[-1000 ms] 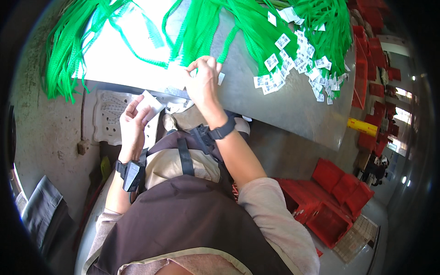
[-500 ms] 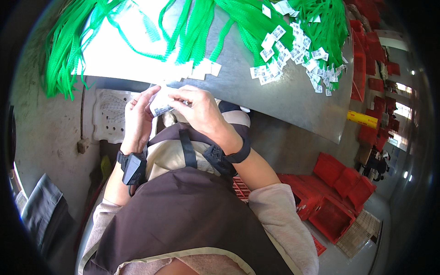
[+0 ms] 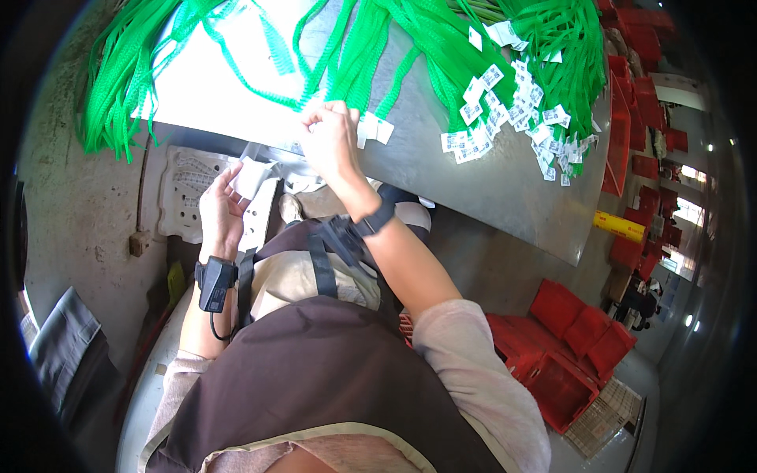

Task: The person repeatedly picks small white tags and green cords from a metal table, then attaches each tag to a cord by hand. The person occasionally gathers and repositions the cords and tags on the table while continuing the attachment process.

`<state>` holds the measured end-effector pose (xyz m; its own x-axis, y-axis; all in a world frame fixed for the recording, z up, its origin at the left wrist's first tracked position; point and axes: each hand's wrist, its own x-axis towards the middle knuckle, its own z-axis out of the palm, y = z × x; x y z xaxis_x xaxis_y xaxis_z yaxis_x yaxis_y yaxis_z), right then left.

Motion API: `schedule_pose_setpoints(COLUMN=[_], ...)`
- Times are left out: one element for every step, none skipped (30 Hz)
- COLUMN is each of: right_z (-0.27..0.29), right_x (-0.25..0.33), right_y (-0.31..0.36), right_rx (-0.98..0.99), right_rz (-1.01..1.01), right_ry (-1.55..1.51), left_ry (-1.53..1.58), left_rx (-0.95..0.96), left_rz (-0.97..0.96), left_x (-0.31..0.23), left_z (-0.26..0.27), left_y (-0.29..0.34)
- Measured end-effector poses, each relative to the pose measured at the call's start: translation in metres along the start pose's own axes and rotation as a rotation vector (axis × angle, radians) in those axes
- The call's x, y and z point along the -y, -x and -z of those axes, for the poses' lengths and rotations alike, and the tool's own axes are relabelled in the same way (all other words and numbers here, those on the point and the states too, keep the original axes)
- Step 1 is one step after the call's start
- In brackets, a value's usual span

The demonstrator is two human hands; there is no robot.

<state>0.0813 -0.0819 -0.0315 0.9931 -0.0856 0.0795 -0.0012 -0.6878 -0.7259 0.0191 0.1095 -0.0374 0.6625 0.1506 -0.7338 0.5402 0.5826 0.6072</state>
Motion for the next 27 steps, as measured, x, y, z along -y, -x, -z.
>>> schedule_pose_setpoints(right_z=[-0.007,-0.013,-0.018,-0.018,-0.012,0.000,0.020,0.045,0.075,0.108,0.136,0.174,0.188,0.196,0.189,0.177,0.157,0.133,0.114,0.095,0.084,0.075,0.069,0.067,0.067,0.068,0.068], right_x=[-0.007,-0.013,-0.018,-0.022,-0.024,-0.024,-0.023,-0.022,-0.018,-0.013,-0.009,-0.003,0.003,0.008,0.012,0.015,0.017,0.019,0.019,0.020,0.020,0.022,0.024,0.027,0.031,0.035,0.039], right_y=[-0.007,-0.012,-0.015,-0.016,-0.016,-0.015,-0.015,-0.016,-0.015,-0.015,-0.019,-0.017,-0.018,-0.015,-0.006,0.000,0.016,0.034,0.045,0.057,0.063,0.069,0.072,0.073,0.072,0.069,0.067], right_rx=[0.010,0.012,0.049,0.045,-0.014,-0.131,-0.124,0.048,0.090,0.087,0.053,0.071,-0.073,-0.140,-0.117,-0.118,0.091,0.236,0.367,0.376,0.378,0.335,0.328,0.277,0.292,0.270,0.294], right_rz=[0.055,0.041,0.059,0.123,0.109,0.211,0.265,0.073,0.040,0.055,-0.137,-0.268,-0.278,-0.265,-0.058,0.011,-0.099,-0.191,-0.002,0.046,0.078,0.058,-0.037,0.000,-0.028,0.003,0.020], right_ry=[0.051,0.118,0.167,0.195,0.203,0.177,0.111,-0.159,-0.172,-0.030,0.062,0.289,0.321,0.671,0.596,0.535,0.171,-0.129,-0.344,-0.431,-0.454,-0.433,-0.400,-0.435,-0.384,-0.366,-0.340], left_ry=[0.089,0.041,0.002,-0.023,-0.054,-0.086,-0.099,-0.133,-0.193,-0.153,-0.139,-0.106,-0.037,0.010,0.058,0.143,0.116,0.091,0.073,0.070,0.032,0.019,0.008,0.002,0.001,-0.014,-0.025], left_rx=[0.035,0.025,0.034,0.077,0.138,0.165,0.221,0.227,0.271,0.326,0.332,0.370,0.406,0.421,0.437,0.510,0.473,0.465,0.465,0.486,0.445,0.431,0.420,0.413,0.404,0.384,0.377], left_rz=[-0.020,-0.038,-0.073,-0.127,-0.186,-0.187,-0.195,-0.161,-0.192,-0.210,-0.188,-0.190,-0.096,-0.034,0.029,0.053,0.098,0.101,0.091,0.058,0.054,0.046,0.034,0.018,0.007,0.001,-0.013], left_x=[0.001,0.003,0.005,0.007,0.008,0.007,0.007,0.005,0.005,0.005,0.004,0.003,-0.001,-0.003,-0.004,-0.005,-0.006,-0.006,-0.007,-0.008,-0.008,-0.008,-0.007,-0.006,-0.005,-0.004,-0.002], left_z=[0.001,0.000,-0.001,-0.002,-0.003,-0.004,-0.005,-0.007,-0.011,-0.015,-0.019,-0.023,-0.027,-0.030,-0.033,-0.038,-0.043,-0.045,-0.047,-0.048,-0.048,-0.048,-0.048,-0.047,-0.046,-0.045,-0.044], left_y=[0.003,0.005,0.008,0.010,0.013,0.015,0.017,0.019,0.022,0.024,0.027,0.031,0.033,0.036,0.040,0.040,0.040,0.041,0.041,0.040,0.040,0.039,0.038,0.037,0.036,0.035,0.033])
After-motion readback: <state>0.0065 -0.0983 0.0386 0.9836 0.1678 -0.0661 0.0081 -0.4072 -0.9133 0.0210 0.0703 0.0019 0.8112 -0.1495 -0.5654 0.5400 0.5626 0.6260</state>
